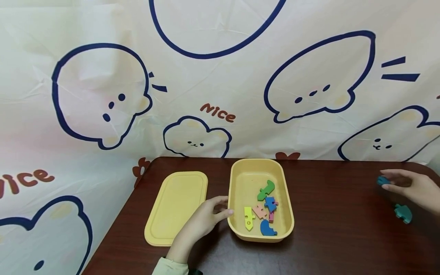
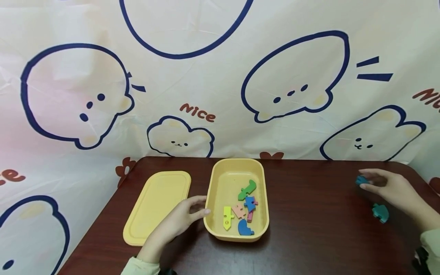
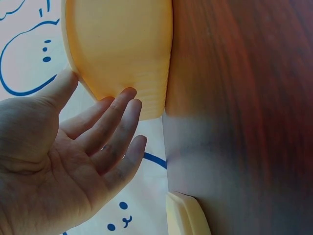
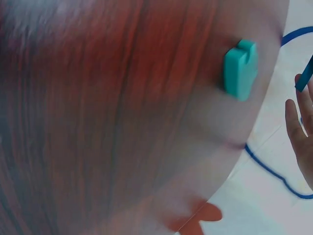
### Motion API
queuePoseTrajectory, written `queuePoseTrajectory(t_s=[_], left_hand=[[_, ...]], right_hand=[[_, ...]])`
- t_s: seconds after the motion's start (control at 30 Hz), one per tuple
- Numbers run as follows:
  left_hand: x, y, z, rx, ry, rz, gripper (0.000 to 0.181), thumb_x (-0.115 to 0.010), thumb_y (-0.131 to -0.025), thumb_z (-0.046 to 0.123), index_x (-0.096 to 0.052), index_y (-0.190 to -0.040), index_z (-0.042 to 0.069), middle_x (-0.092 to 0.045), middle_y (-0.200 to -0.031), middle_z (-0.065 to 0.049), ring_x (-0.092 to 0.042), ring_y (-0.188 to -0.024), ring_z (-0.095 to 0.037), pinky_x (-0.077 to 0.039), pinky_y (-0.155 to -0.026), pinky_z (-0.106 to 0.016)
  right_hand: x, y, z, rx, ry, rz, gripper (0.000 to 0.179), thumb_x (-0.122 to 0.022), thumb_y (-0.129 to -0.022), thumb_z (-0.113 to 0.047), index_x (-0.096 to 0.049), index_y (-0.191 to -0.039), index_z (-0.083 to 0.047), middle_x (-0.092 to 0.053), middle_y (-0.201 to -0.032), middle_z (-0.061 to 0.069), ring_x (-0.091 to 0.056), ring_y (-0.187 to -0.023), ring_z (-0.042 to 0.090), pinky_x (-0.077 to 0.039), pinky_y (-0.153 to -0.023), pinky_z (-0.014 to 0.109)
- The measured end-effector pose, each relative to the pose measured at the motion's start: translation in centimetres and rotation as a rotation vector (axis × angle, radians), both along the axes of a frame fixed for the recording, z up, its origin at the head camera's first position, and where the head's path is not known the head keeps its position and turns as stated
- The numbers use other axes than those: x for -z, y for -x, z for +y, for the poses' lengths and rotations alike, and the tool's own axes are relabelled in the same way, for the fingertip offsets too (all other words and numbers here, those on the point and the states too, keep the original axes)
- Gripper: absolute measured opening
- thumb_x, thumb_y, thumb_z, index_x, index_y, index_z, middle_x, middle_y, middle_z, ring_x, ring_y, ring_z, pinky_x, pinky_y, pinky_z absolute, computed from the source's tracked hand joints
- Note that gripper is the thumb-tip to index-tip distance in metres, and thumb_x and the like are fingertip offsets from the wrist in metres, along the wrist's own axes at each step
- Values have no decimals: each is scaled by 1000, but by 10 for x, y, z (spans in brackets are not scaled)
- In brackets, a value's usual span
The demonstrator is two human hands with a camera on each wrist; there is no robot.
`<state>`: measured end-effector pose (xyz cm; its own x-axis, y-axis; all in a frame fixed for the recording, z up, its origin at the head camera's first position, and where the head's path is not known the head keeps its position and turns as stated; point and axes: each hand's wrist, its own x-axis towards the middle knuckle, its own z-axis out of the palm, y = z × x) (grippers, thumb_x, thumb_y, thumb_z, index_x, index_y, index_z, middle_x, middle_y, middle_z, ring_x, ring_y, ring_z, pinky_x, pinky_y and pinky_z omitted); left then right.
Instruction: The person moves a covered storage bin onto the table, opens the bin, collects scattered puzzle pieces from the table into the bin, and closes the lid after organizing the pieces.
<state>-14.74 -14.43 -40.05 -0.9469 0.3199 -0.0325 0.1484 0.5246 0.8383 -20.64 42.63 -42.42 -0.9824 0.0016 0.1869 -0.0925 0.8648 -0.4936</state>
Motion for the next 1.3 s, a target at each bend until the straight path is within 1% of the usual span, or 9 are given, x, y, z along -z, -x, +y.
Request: queuePoseTrajectory(t_s=[0.2,0.37,0.53,0.6,0.67,0.77,1.0,1.2,1.3], left_hand=[[-1,0,-1,-7,4,-3,43,-69,-95,20,-60,-130,-1,-66,-116,-12,-65,-103,-27,-52,-87,-43],[0,-1,-1,-8,8,-11,43,-69,-95,21,-59,-131,-1,-66,-116,-11,-65,-103,-27,-53,-87,-42],[2,-2,-1,-4,8,-2,45,-69,-95,22,-59,-131,-1,-67,-114,-10,-66,-102,-27,-53,-86,-41],[2,-2,-1,-2,5,-1,45,-69,-94,22,-59,-131,-1,-67,-113,-10,-66,-101,-27,-53,-85,-41],[2,-2,-1,0,3,-2,45,-69,-95,22,-58,-131,-2,-67,-113,-10,-66,-101,-27,-53,-85,-41],[2,-1,-1,4,-4,0,44,-69,-95,21,-59,-131,-2,-67,-114,-11,-66,-101,-27,-53,-85,-41],[1,0,-1,7,-5,7,45,-69,-95,22,-59,-131,-2,-67,-115,-11,-66,-102,-26,-53,-86,-41],[1,-1,-1,5,-6,7,43,-69,-95,20,-59,-131,-1,-67,-115,-11,-66,-102,-27,-53,-86,-41],[1,-1,-1,4,-6,7,43,-69,-95,20,-59,-131,-1,-67,-115,-11,-66,-102,-26,-53,-86,-41]], right_hand=[[-21,-7,-35,-29,20,9,52,-71,-94,-24,-54,-131,8,-57,-117,34,-60,-90,46,-54,-63,47],[-35,-11,-64,-94,23,11,49,-71,-94,-27,-57,-131,2,-64,-111,27,-64,-86,32,-55,-63,42],[-45,-17,-88,-188,50,57,42,-72,-93,-23,-61,-131,-7,-68,-110,15,-59,-87,-2,-52,-67,23],[-47,-19,-96,-235,78,87,41,-73,-92,-18,-62,-130,-10,-68,-108,8,-56,-87,-8,-49,-68,17],[-50,-21,-103,-273,107,101,39,-73,-92,-16,-63,-130,-12,-68,-106,1,-57,-88,-7,-49,-70,15],[-53,-22,-114,-311,133,107,39,-73,-92,-15,-63,-129,-14,-68,-104,-5,-59,-90,-3,-49,-73,15],[-58,-20,-137,-316,118,148,42,-75,-90,-17,-64,-130,-15,-68,-105,1,-58,-91,-2,-50,-73,19],[-60,-17,-161,-361,136,174,42,-77,-88,-16,-65,-129,-17,-67,-107,-2,-58,-92,0,-49,-76,18],[-60,-15,-174,-382,133,164,42,-76,-89,-18,-65,-129,-18,-67,-107,-4,-59,-93,2,-51,-78,23]])
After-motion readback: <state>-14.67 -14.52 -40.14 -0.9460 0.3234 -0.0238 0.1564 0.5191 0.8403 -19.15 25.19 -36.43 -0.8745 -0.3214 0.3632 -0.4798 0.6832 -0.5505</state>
